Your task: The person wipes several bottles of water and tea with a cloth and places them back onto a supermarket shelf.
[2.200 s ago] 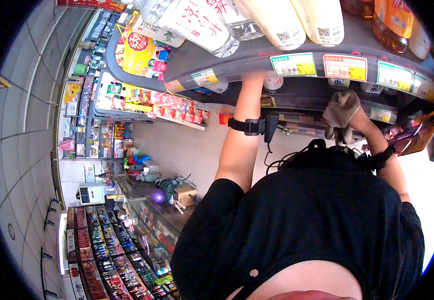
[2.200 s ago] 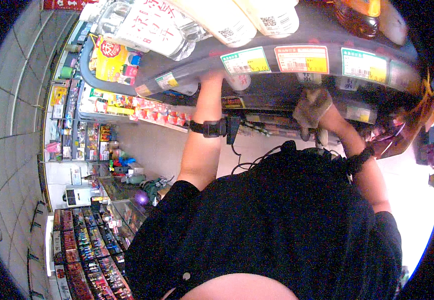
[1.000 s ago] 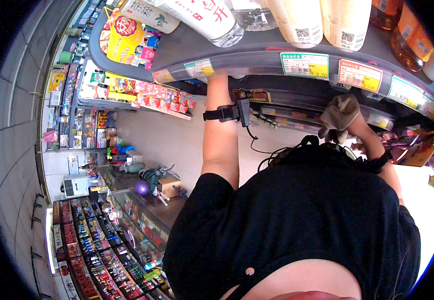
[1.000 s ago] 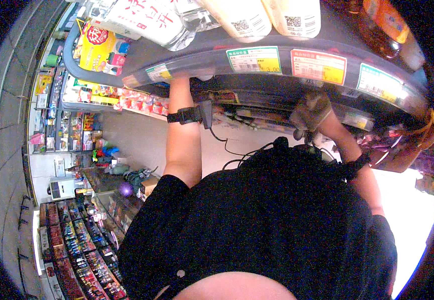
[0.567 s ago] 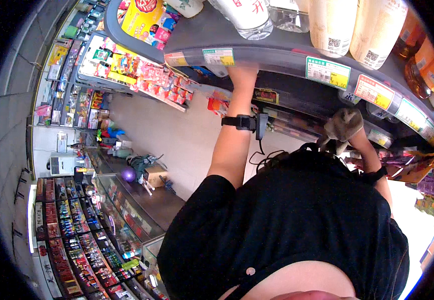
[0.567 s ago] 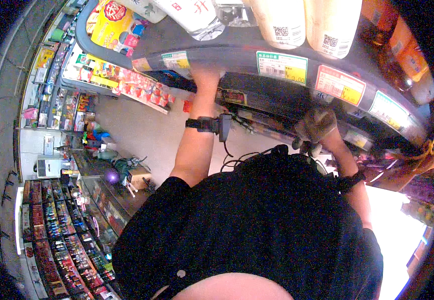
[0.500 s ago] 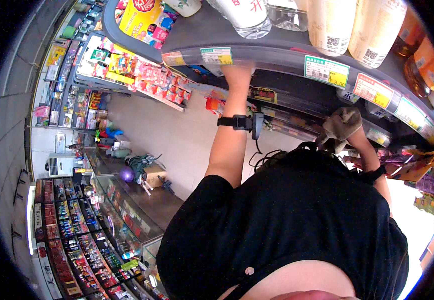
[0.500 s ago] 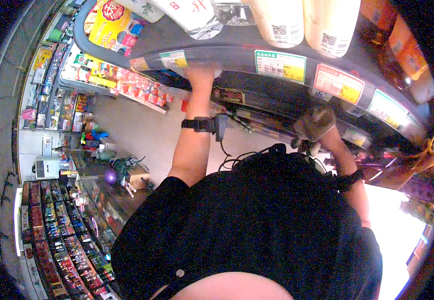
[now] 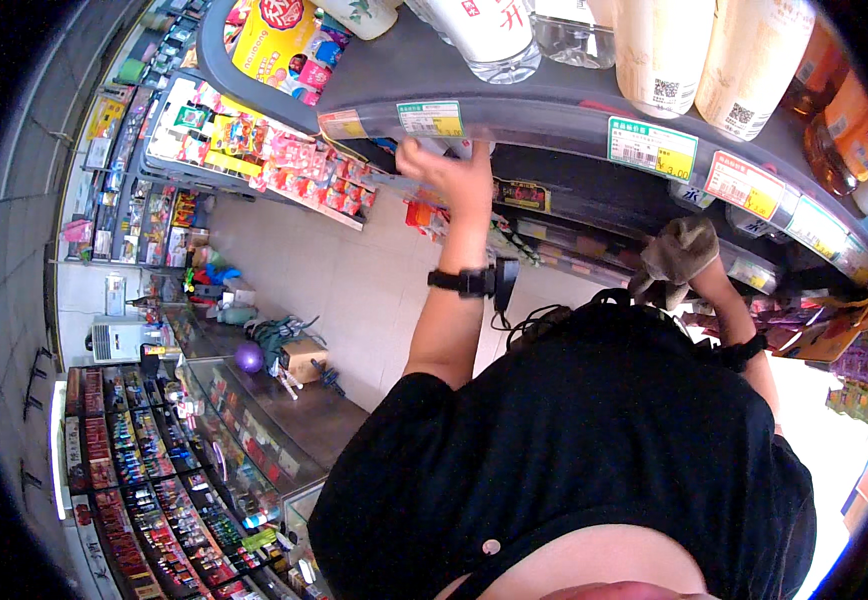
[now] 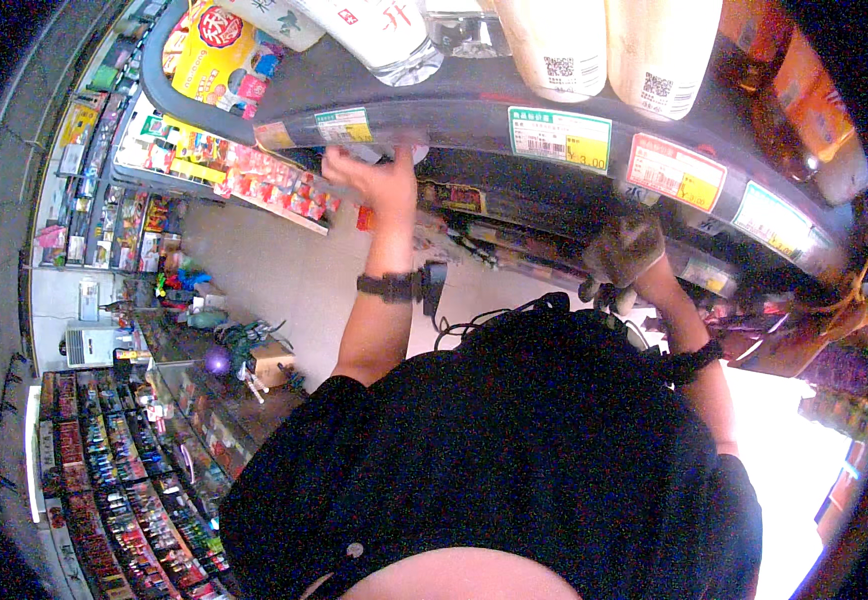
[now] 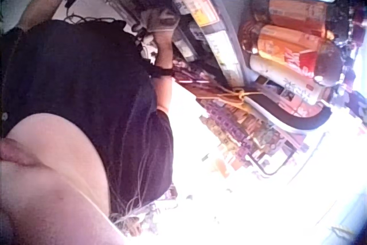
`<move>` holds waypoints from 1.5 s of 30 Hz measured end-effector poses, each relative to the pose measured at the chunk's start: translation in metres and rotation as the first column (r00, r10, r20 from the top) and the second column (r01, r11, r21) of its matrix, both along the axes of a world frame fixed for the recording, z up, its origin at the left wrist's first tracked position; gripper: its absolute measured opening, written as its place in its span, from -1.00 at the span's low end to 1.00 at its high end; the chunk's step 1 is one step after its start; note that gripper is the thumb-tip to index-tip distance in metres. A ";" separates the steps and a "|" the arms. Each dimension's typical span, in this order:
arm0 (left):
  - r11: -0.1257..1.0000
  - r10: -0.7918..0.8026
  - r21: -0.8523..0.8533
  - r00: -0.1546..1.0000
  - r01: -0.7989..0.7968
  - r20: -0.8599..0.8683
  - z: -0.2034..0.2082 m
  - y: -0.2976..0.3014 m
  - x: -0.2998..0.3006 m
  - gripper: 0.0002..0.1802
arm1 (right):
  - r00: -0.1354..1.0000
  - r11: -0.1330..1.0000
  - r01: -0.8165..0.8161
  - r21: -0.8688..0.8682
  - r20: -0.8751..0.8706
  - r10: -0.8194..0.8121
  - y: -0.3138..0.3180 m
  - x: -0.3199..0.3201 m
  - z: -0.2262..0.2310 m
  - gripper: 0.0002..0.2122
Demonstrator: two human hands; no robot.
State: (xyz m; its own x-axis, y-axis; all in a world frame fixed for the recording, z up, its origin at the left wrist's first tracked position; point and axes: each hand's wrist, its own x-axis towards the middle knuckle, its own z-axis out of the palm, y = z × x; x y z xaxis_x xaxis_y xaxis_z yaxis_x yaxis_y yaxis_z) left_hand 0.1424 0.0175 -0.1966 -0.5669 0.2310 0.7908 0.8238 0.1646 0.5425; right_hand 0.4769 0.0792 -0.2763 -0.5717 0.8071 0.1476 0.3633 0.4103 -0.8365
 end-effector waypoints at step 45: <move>0.184 -0.894 -0.702 0.414 0.688 0.171 0.075 -0.040 0.089 -0.23 | 0.972 0.957 -0.223 -0.185 -0.113 0.204 0.000 -0.005 0.004 -0.88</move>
